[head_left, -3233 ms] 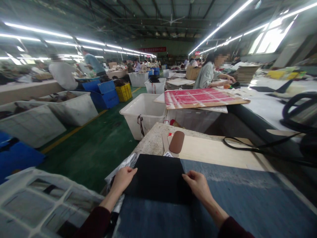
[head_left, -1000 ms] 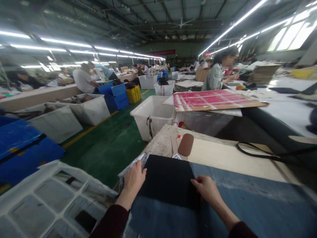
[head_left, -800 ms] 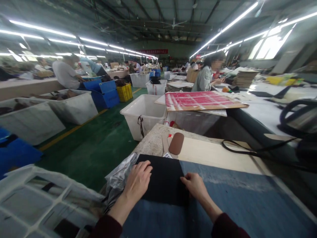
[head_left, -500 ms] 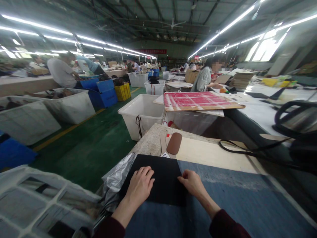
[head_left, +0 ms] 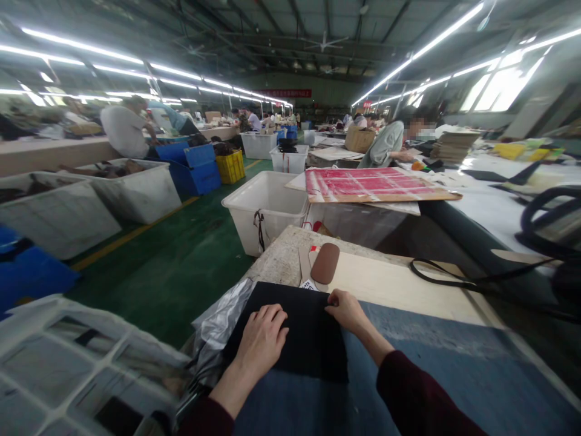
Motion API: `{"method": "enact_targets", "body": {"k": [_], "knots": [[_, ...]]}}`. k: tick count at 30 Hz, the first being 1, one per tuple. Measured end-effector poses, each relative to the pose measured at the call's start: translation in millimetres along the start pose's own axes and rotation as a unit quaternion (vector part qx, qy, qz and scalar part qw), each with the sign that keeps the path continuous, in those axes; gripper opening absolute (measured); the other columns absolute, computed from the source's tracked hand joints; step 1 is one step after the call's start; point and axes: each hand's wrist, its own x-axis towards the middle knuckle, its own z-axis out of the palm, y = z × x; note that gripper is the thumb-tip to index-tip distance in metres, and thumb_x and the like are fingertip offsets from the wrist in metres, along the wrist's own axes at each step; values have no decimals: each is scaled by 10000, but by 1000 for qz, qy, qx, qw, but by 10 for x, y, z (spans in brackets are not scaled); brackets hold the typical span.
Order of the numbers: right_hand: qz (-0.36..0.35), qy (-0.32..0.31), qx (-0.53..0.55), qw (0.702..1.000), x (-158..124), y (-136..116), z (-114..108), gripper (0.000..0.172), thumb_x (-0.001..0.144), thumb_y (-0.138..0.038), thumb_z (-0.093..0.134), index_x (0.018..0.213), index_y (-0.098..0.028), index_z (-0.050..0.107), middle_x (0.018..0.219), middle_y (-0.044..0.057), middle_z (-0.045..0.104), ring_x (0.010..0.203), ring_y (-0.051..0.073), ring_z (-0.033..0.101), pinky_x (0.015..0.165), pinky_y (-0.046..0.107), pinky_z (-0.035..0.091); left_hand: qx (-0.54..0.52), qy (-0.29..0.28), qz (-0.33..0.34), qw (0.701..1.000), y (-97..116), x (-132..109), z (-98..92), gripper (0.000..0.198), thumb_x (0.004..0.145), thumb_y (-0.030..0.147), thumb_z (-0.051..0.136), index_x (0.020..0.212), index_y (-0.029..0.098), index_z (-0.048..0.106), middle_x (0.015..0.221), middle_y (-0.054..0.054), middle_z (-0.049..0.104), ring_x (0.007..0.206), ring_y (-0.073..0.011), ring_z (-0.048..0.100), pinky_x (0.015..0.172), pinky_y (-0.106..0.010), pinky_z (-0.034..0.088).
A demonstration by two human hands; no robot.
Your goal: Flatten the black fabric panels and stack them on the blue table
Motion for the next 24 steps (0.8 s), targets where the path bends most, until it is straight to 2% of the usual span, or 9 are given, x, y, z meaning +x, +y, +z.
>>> {"method": "enact_targets", "body": {"k": [5, 10, 15, 19, 24], "knots": [[-4, -26, 3, 1000, 54, 8, 1, 57, 664, -135, 656, 695, -182, 650, 654, -9, 628, 652, 133, 574, 578, 217, 370, -5, 4, -8, 1000, -6, -2, 6, 215, 861, 221, 531, 1068, 237, 586, 1180, -52, 556, 1088, -221, 484, 873, -352, 382], [0, -24, 5, 1000, 65, 6, -2, 126, 648, -143, 656, 770, -175, 650, 653, -13, 623, 647, 132, 575, 563, 210, 378, -5, 7, -10, 1000, -6, -9, 0, 217, 862, 222, 530, 1072, 237, 579, 1177, -45, 555, 1086, -218, 485, 873, -351, 379], [-4, -23, -6, 1000, 73, 7, -1, 109, 642, -147, 655, 747, -176, 652, 664, -7, 620, 650, 133, 567, 570, 217, 370, -8, 4, -17, 1000, -2, -10, 0, 209, 859, 218, 532, 1062, 238, 579, 1174, -47, 561, 1083, -221, 485, 871, -355, 380], [-14, -19, -16, 1000, 80, -11, -10, 157, 628, -131, 660, 777, -179, 663, 709, -1, 629, 681, 138, 565, 580, 220, 362, -12, -4, -25, 1000, 2, -6, 6, 215, 857, 226, 535, 1067, 238, 580, 1184, -49, 560, 1093, -221, 480, 878, -358, 379], [-15, -36, -12, 999, 79, -37, -17, 92, 630, -113, 640, 687, -183, 661, 626, -16, 617, 619, 125, 560, 539, 212, 347, -17, 1, -28, 999, 3, -9, 7, 208, 856, 224, 532, 1057, 242, 581, 1176, -42, 563, 1090, -216, 483, 877, -352, 379]]}}
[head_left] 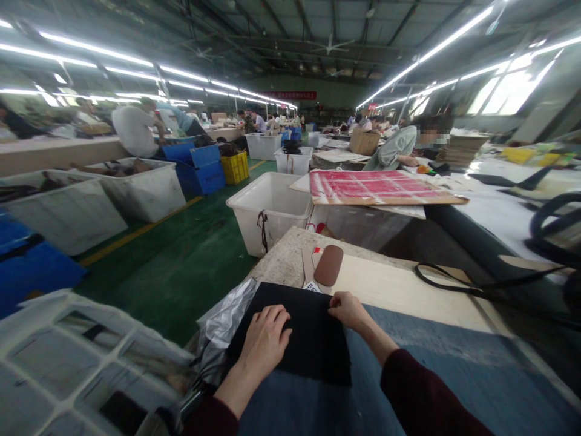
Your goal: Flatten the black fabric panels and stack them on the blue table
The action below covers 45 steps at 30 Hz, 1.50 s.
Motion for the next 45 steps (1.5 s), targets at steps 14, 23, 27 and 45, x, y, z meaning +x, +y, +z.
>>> {"method": "enact_targets", "body": {"k": [14, 23, 27, 45], "knots": [[1, 18, 51, 999, -165, 36, 16, 141, 676, -218, 664, 809, -175, 648, 741, 5, 675, 707, 146, 610, 608, 219, 406, -13, 13, 0, 1000, -14, -26, -8, 199, 854, 227, 542, 1048, 252, 581, 1170, -37, 564, 1091, -216, 491, 879, -345, 375], [54, 3, 36, 998, -167, 132, 60, 210, 719, -355, 659, 612, -174, 650, 547, 5, 610, 577, 149, 570, 513, 235, 351, -15, 9, -3, 1000, -10, -31, -26, 200, 855, 226, 539, 1050, 245, 576, 1174, -29, 556, 1091, -211, 479, 887, -342, 367], [67, -1, 35, 997, -163, 151, 93, 213, 733, -353, 643, 604, -184, 655, 515, 2, 601, 539, 143, 558, 489, 232, 343, -17, 11, -1, 1000, -8, -30, -36, 196, 851, 220, 539, 1042, 250, 571, 1162, -18, 557, 1085, -203, 479, 877, -335, 366], [48, 45, 40, 997, -207, 51, 74, 186, 685, -292, 681, 538, -192, 627, 486, 4, 575, 520, 163, 556, 485, 252, 352, 12, 21, 15, 1000, 4, -10, 4, 198, 847, 215, 536, 1037, 240, 583, 1142, -32, 572, 1056, -209, 504, 853, -338, 390]]}}
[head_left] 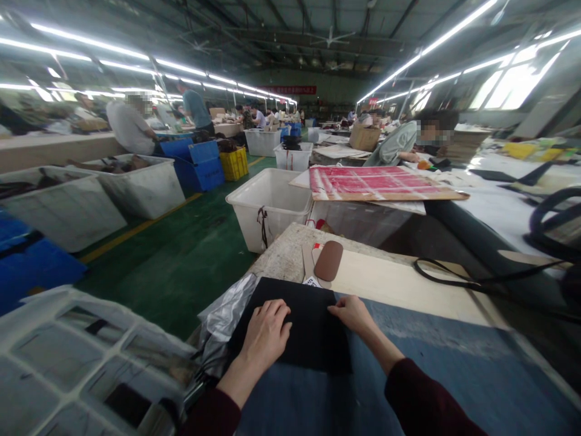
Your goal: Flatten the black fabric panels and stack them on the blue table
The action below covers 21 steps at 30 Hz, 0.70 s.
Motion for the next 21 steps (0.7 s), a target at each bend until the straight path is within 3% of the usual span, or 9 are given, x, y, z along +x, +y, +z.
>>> {"method": "enact_targets", "body": {"k": [4, 8, 11, 15, 18, 21], "knots": [[-6, 14, 17, 1000, -142, -64, -98, 177, 710, -319, 674, 611, -178, 634, 561, 11, 607, 578, 150, 571, 523, 244, 382, 23, 1, 6, 1000, 43, -35, 33, 201, 854, 227, 517, 1041, 225, 590, 1159, -60, 575, 1071, -240, 511, 840, -359, 406], [10, 26, 40, 999, -562, 244, -409, 238, 785, -398, 605, 818, -165, 642, 699, 24, 657, 600, 125, 587, 554, 229, 419, 22, -12, 5, 1000, 15, -37, 116, 222, 852, 286, 523, 1050, 210, 589, 1149, -79, 587, 1056, -264, 521, 847, -382, 421], [22, 20, 62, 998, -1297, 703, -821, 243, 789, -410, 599, 822, -171, 626, 676, 13, 641, 575, 127, 581, 538, 233, 425, -8, -5, 6, 1000, 25, -69, 129, 238, 850, 312, 527, 1052, 201, 587, 1130, -77, 600, 1045, -265, 533, 874, -388, 426], [72, 18, 45, 996, -2646, 1333, -1241, 221, 786, -405, 603, 775, -185, 615, 639, 0, 614, 590, 146, 569, 551, 255, 423, -54, 36, 35, 997, 280, -278, 0, 227, 861, 299, 517, 1054, 197, 578, 1130, -69, 604, 1061, -249, 535, 949, -391, 402], [109, 14, 3, 994, -3537, 1662, -1234, 188, 810, -385, 574, 778, -202, 602, 667, -7, 608, 616, 150, 567, 581, 264, 424, -92, 28, 72, 993, 694, -604, -95, 183, 875, 289, 513, 1016, 199, 586, 1132, -60, 604, 1068, -235, 538, 960, -386, 404], [95, 29, -68, 993, -4103, 1840, -1003, 153, 813, -354, 562, 814, -204, 589, 758, 13, 596, 657, 156, 564, 615, 273, 435, -135, -18, 111, 985, 1235, -1040, -115, 163, 895, 279, 498, 1007, 206, 593, 1141, -58, 600, 1084, -225, 536, 953, -383, 414]]}}
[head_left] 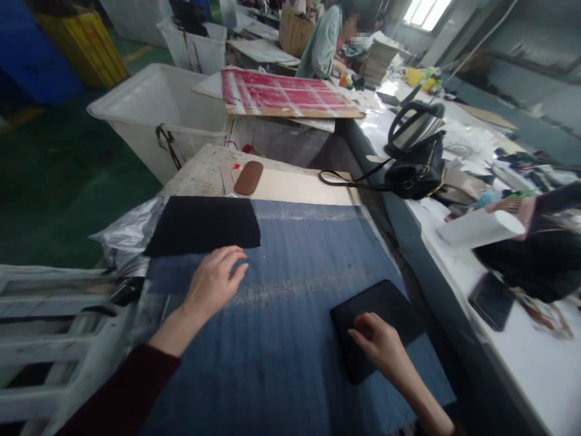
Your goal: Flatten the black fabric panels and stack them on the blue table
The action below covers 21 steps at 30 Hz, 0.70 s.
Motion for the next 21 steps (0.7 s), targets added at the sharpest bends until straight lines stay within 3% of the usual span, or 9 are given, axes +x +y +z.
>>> {"method": "enact_targets", "body": {"k": [5, 9, 15, 21], "knots": [[-17, 61, -140, 988, -276, 124, 361, 126, 830, -204, 462, 854, -185, 584, 841, 68, 580, 781, 201, 575, 684, 293, 435, -85, -116, 44, 989, 998, -506, 367, 172, 900, 231, 498, 1037, 228, 601, 1150, -35, 603, 1082, -197, 536, 958, -366, 412], [-6, 64, -134, 989, -225, 160, 334, 182, 792, -132, 426, 769, -187, 597, 765, 51, 591, 708, 175, 569, 659, 264, 403, -128, -198, 88, 968, 1555, -765, 649, 203, 866, 191, 534, 1052, 227, 609, 1162, -30, 612, 1110, -205, 522, 983, -368, 393], [87, 11, 72, 994, -119, 245, 39, 161, 669, -191, 517, 705, -195, 674, 686, 20, 660, 690, 181, 601, 645, 253, 401, -128, -231, 134, 955, 1992, -826, 965, 370, 856, 196, 554, 1221, 256, 534, 1372, 3, 498, 1196, -212, 462, 1016, -369, 361], [121, -29, 178, 976, -34, 433, -36, 169, 626, -241, 531, 660, -168, 679, 584, 13, 648, 559, 158, 576, 528, 239, 401, -94, -233, 149, 956, 2174, -722, 1120, 295, 884, 239, 531, 1178, 236, 554, 1274, -35, 559, 1145, -227, 484, 968, -388, 382]]}}
